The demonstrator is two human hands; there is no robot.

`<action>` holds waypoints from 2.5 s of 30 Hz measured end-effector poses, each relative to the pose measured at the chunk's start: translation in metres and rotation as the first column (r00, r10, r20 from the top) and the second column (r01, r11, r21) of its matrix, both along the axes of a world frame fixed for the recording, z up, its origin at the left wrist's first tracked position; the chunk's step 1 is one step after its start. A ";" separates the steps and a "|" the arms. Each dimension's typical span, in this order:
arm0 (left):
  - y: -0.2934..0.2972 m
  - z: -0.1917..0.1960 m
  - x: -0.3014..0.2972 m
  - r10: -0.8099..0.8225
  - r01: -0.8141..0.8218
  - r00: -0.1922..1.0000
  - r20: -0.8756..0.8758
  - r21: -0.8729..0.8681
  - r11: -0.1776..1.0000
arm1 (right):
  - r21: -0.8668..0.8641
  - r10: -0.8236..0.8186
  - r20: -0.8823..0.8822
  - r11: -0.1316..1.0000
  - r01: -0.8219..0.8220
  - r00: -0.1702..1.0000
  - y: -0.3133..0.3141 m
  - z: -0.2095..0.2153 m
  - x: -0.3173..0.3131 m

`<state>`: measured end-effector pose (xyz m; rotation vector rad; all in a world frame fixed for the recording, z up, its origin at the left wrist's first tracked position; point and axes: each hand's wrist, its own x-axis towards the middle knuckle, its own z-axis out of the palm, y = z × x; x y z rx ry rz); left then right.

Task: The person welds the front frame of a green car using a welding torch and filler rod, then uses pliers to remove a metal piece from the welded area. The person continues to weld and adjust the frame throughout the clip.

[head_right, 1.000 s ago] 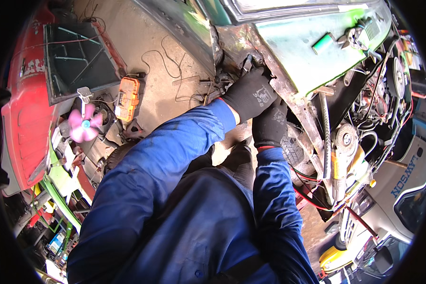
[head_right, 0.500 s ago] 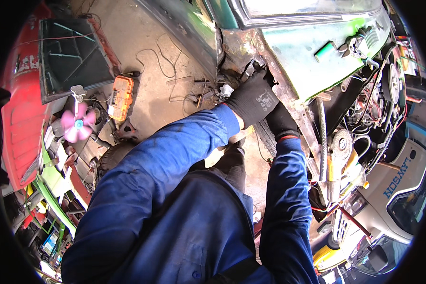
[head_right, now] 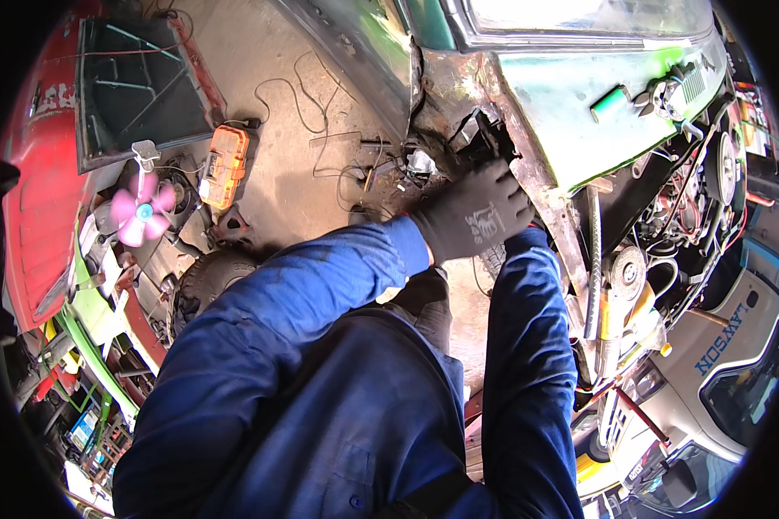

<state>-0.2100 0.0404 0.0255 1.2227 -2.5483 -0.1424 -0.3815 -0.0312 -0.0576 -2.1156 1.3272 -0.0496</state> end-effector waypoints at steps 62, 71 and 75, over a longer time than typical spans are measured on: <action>-0.012 -0.066 -0.043 0.828 0.178 -0.324 -0.458 0.830 0.529 | -0.257 -0.197 -0.002 0.947 0.190 0.980 0.076 0.084 0.020; -0.016 -0.028 -0.044 0.909 0.250 -0.326 -0.261 0.903 0.349 | -0.344 -0.189 0.259 0.899 0.273 0.947 0.096 0.087 -0.003; -0.014 -0.037 -0.048 0.897 0.178 -0.335 -0.287 0.916 0.360 | -0.445 -0.175 0.211 0.859 0.254 0.962 0.096 0.077 -0.015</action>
